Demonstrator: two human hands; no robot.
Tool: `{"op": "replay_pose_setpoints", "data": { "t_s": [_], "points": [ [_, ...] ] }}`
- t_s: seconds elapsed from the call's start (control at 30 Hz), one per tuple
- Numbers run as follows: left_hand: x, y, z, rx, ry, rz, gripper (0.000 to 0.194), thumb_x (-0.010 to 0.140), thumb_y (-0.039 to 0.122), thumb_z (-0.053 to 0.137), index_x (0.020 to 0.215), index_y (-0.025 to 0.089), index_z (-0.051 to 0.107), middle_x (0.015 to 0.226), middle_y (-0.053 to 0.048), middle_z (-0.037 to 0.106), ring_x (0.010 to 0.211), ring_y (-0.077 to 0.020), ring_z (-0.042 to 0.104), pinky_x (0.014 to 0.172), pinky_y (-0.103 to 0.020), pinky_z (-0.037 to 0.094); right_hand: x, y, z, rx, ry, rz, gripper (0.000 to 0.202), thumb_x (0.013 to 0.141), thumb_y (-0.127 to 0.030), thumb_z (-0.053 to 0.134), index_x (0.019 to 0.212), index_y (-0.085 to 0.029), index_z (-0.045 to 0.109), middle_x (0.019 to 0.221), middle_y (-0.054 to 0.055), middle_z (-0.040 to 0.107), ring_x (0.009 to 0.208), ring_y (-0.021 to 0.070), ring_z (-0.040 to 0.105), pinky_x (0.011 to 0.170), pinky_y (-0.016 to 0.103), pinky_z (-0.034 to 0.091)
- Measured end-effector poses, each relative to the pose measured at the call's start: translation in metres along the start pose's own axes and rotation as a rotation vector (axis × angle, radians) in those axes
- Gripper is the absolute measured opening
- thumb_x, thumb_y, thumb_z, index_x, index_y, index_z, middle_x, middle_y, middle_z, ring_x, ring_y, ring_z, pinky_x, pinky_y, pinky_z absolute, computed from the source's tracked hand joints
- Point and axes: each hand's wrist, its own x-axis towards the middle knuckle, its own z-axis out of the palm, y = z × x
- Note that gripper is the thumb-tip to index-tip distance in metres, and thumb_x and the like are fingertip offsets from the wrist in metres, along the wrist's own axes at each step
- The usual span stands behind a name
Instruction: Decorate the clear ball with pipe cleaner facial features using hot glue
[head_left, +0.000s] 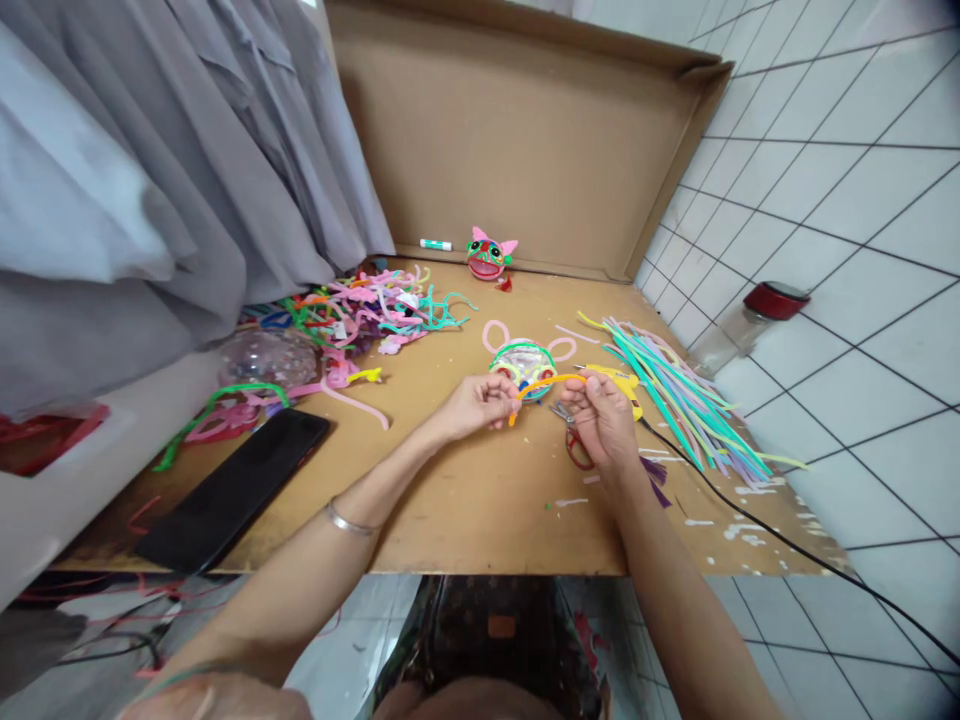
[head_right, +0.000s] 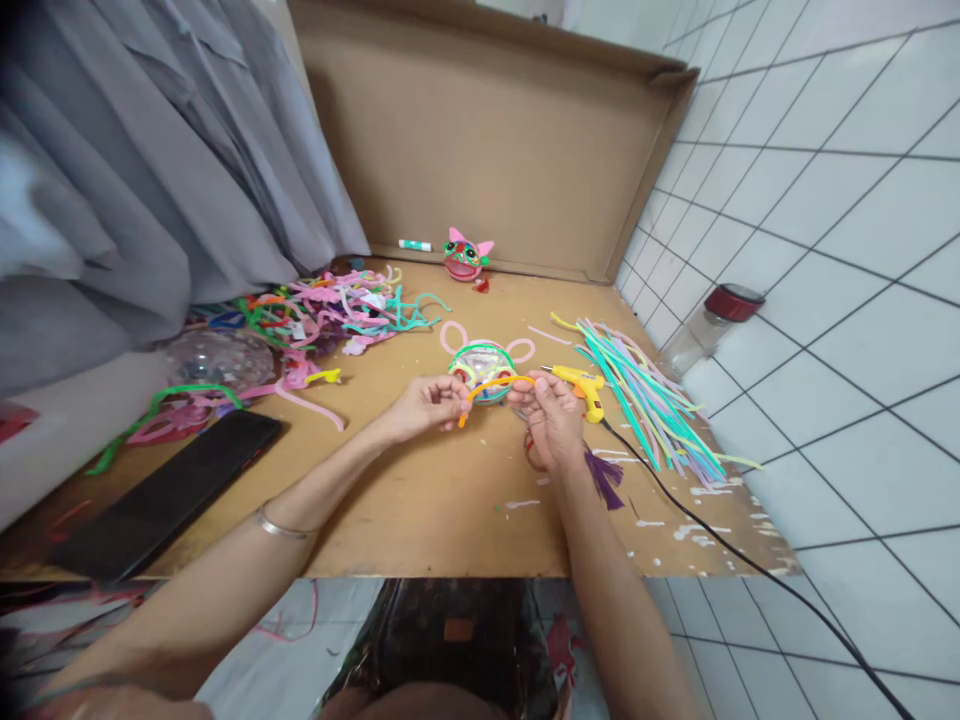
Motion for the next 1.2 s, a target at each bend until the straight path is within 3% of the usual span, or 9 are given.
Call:
{"op": "replay_pose_setpoints", "data": {
  "t_s": [0.1,0.23,0.37,0.47,0.6,0.73,0.87,1.07,1.2],
  "points": [
    [-0.005,-0.006,0.011,0.021,-0.132,-0.074,0.038,0.062,0.042,0.080,0.071,0.013,0.057,0.051,0.003,0.059,0.041,-0.0046,0.049,0.044,-0.016,0.040,0.000,0.000,-0.001,-0.033,0.012,-0.013,0.035,0.066,-0.049,0.080,0.077,-0.022,0.061,0.061,-0.005,0.066,0.056,0.0108,0.064,0.063,0.026,0.056],
    [-0.011,-0.012,0.025,0.021,-0.296,-0.141,0.036,0.063,0.040,0.080,0.074,0.012,0.061,0.058,0.000,0.064,0.047,-0.0060,0.054,0.048,-0.018,0.042,-0.002,-0.001,0.002,-0.023,-0.071,0.038,0.040,0.070,-0.056,0.074,0.074,-0.024,0.051,0.064,-0.005,0.064,0.062,0.0142,0.065,0.062,0.030,0.055],
    [-0.012,-0.011,0.026,0.090,-0.417,-0.157,0.034,0.064,0.039,0.080,0.077,0.012,0.066,0.058,0.002,0.061,0.050,-0.0057,0.052,0.050,-0.017,0.039,-0.005,-0.007,0.004,0.018,-0.141,0.124,0.038,0.074,-0.056,0.071,0.075,-0.025,0.048,0.042,-0.013,0.037,0.037,0.0086,0.044,0.052,0.026,0.049],
    [-0.010,-0.006,0.020,0.076,-0.298,-0.068,0.036,0.066,0.043,0.079,0.076,0.011,0.066,0.059,0.001,0.061,0.050,-0.0056,0.051,0.051,-0.018,0.040,-0.008,-0.011,0.005,0.004,-0.200,0.149,0.035,0.075,-0.051,0.072,0.074,-0.024,0.051,0.041,-0.014,0.027,0.032,0.0057,0.029,0.047,0.023,0.044],
    [-0.005,-0.003,0.014,-0.017,-0.050,0.089,0.038,0.067,0.046,0.078,0.078,0.012,0.064,0.066,0.000,0.062,0.053,-0.0063,0.053,0.055,-0.019,0.042,-0.012,-0.005,0.012,-0.076,-0.266,0.138,0.038,0.073,-0.053,0.073,0.065,-0.021,0.053,0.055,-0.006,0.049,0.049,0.0093,0.049,0.053,0.025,0.048],
    [-0.004,-0.004,0.014,-0.033,-0.024,0.197,0.042,0.065,0.043,0.080,0.090,0.013,0.065,0.072,-0.002,0.064,0.062,-0.0101,0.059,0.064,-0.024,0.046,-0.013,0.008,0.024,-0.075,-0.269,0.240,0.037,0.069,-0.052,0.077,0.068,-0.019,0.060,0.066,-0.002,0.059,0.058,0.0103,0.055,0.059,0.025,0.051],
    [-0.005,0.000,0.008,0.174,0.048,0.408,0.039,0.070,0.039,0.077,0.100,0.016,0.070,0.080,-0.003,0.062,0.065,-0.0099,0.054,0.061,-0.023,0.044,-0.009,0.014,0.038,0.035,-0.288,0.347,0.038,0.067,-0.054,0.077,0.070,-0.020,0.061,0.065,-0.003,0.059,0.057,0.0102,0.055,0.060,0.027,0.053],
    [-0.007,0.011,-0.005,0.472,0.226,0.688,0.029,0.077,0.036,0.071,0.101,0.020,0.073,0.082,-0.005,0.060,0.067,-0.0112,0.051,0.060,-0.024,0.043,0.002,0.021,0.056,0.085,-0.308,0.397,0.033,0.066,-0.047,0.080,0.072,-0.021,0.060,0.064,-0.004,0.060,0.056,0.0095,0.055,0.055,0.024,0.052],
    [-0.009,0.012,-0.007,0.575,0.251,0.841,0.018,0.084,0.032,0.064,0.091,0.020,0.076,0.082,-0.006,0.059,0.074,-0.0130,0.056,0.066,-0.025,0.047,0.007,0.026,0.064,0.020,-0.385,0.376,0.031,0.073,-0.049,0.074,0.081,-0.022,0.061,0.063,-0.003,0.062,0.055,0.0110,0.058,0.051,0.024,0.052]
  ]
}}
